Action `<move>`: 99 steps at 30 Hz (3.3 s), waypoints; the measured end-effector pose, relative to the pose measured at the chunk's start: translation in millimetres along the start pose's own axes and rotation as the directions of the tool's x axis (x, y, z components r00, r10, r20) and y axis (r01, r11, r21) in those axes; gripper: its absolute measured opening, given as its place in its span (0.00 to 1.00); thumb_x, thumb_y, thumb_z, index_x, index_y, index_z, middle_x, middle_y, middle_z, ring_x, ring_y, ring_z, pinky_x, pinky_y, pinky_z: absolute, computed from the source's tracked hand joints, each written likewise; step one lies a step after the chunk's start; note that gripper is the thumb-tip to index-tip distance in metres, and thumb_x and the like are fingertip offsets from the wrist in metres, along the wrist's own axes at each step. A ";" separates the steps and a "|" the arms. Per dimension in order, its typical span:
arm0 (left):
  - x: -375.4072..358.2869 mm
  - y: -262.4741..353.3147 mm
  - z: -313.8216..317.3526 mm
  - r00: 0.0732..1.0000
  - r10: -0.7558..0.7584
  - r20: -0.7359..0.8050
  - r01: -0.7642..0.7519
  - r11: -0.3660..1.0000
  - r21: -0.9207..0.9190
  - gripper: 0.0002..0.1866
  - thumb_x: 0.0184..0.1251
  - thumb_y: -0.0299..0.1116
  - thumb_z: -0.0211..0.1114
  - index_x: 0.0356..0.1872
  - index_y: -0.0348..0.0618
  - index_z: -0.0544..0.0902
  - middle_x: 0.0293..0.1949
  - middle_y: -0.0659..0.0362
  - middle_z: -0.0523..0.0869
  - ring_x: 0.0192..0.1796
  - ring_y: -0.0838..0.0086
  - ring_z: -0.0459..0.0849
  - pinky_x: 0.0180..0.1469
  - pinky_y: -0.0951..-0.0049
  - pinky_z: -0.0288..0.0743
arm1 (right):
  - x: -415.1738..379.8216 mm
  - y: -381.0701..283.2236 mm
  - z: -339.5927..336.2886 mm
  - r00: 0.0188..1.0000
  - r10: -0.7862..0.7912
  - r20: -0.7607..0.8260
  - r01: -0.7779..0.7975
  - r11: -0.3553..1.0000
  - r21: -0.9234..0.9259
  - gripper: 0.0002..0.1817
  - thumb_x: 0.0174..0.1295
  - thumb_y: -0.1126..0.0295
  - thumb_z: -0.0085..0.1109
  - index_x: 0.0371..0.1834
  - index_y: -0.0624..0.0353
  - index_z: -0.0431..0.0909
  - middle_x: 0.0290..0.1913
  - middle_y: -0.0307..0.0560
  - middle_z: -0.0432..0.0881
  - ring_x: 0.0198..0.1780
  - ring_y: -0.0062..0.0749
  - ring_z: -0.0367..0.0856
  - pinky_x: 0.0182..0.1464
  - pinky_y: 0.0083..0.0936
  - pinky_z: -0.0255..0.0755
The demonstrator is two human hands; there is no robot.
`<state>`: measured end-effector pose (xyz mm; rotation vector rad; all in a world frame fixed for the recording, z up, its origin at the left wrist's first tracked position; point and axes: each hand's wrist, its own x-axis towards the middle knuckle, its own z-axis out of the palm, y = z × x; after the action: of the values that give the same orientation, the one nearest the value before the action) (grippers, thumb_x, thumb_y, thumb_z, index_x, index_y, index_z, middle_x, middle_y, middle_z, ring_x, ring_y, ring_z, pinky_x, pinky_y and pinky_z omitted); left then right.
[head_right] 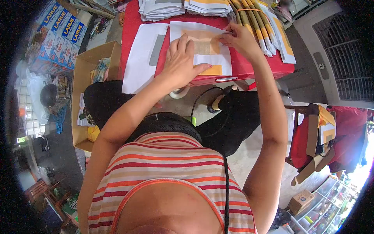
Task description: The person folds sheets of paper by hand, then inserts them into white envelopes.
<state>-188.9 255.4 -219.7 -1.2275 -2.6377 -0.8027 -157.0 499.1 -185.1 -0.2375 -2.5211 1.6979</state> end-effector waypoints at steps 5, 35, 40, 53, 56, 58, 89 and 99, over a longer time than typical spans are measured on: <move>-0.7 -3.3 -1.0 0.999 0.028 -0.017 -0.028 0.999 0.022 0.35 0.70 0.50 0.65 0.65 0.27 0.72 0.70 0.36 0.66 0.71 0.44 0.63 0.73 0.49 0.60 | -11.2 -6.4 2.3 0.996 -0.085 0.040 0.094 0.911 -0.403 0.07 0.72 0.76 0.57 0.49 0.66 0.78 0.44 0.46 0.86 0.48 0.26 0.84 0.52 0.23 0.77; 11.1 -50.3 -46.8 0.949 0.266 -0.170 -0.293 0.942 -0.161 0.10 0.63 0.17 0.61 0.45 0.37 0.80 0.53 0.50 0.82 0.55 0.51 0.82 0.58 0.58 0.77 | -57.3 8.3 40.1 0.887 -0.461 -0.031 0.326 0.671 -0.666 0.13 0.63 0.80 0.54 0.51 0.60 0.78 0.54 0.52 0.83 0.51 0.56 0.83 0.49 0.45 0.80; 10.3 -63.3 -42.6 0.927 0.360 -0.104 -0.367 0.928 -0.058 0.08 0.64 0.17 0.60 0.43 0.35 0.80 0.50 0.50 0.83 0.53 0.52 0.83 0.57 0.58 0.78 | -60.1 10.4 43.8 0.865 -0.501 -0.038 0.339 0.637 -0.692 0.13 0.62 0.81 0.55 0.50 0.60 0.78 0.55 0.51 0.83 0.53 0.54 0.84 0.51 0.44 0.81; 4.3 -59.4 -43.6 0.936 0.350 0.041 -0.352 0.922 0.162 0.11 0.60 0.20 0.58 0.44 0.36 0.81 0.52 0.51 0.84 0.56 0.56 0.82 0.55 0.61 0.81 | -60.3 12.2 45.4 0.824 -0.565 -0.047 0.351 0.574 -0.740 0.12 0.57 0.82 0.59 0.45 0.60 0.80 0.53 0.47 0.84 0.54 0.48 0.82 0.54 0.40 0.80; 5.1 -59.7 -44.9 0.937 0.334 0.107 -0.348 0.919 0.183 0.12 0.60 0.22 0.58 0.45 0.36 0.81 0.53 0.51 0.83 0.57 0.56 0.82 0.56 0.61 0.80 | -60.5 11.6 44.1 0.856 -0.516 -0.028 0.322 0.575 -0.752 0.12 0.57 0.83 0.58 0.43 0.60 0.82 0.57 0.47 0.83 0.58 0.47 0.79 0.61 0.40 0.74; 7.1 -60.5 -45.2 0.935 0.332 0.128 -0.352 0.915 0.196 0.12 0.60 0.23 0.58 0.45 0.36 0.81 0.54 0.51 0.83 0.59 0.57 0.82 0.57 0.62 0.80 | -58.6 9.7 41.6 0.842 -0.540 0.008 0.335 0.511 -0.791 0.12 0.56 0.82 0.58 0.43 0.59 0.82 0.56 0.46 0.83 0.59 0.46 0.78 0.62 0.41 0.73; 17.9 -59.2 -72.7 0.889 0.294 0.352 -0.389 0.890 0.237 0.14 0.67 0.31 0.59 0.48 0.33 0.78 0.61 0.40 0.81 0.61 0.50 0.82 0.64 0.55 0.76 | -57.5 3.3 37.1 0.882 -0.426 0.200 0.224 0.005 -0.975 0.21 0.62 0.72 0.52 0.58 0.64 0.77 0.56 0.47 0.76 0.57 0.40 0.74 0.57 0.35 0.70; -33.7 -53.9 -90.4 0.867 0.391 0.309 -0.445 0.886 0.129 0.50 0.55 0.62 0.72 0.70 0.33 0.70 0.67 0.40 0.73 0.72 0.49 0.69 0.79 0.51 0.55 | -77.4 3.3 33.0 0.891 -0.410 0.194 0.327 0.284 -0.901 0.26 0.61 0.76 0.51 0.65 0.64 0.75 0.67 0.52 0.75 0.65 0.46 0.75 0.66 0.40 0.68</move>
<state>-216.3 157.7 -175.9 -1.8754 -2.4103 -0.3063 -86.0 456.3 -199.8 0.2335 -2.8239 -0.0696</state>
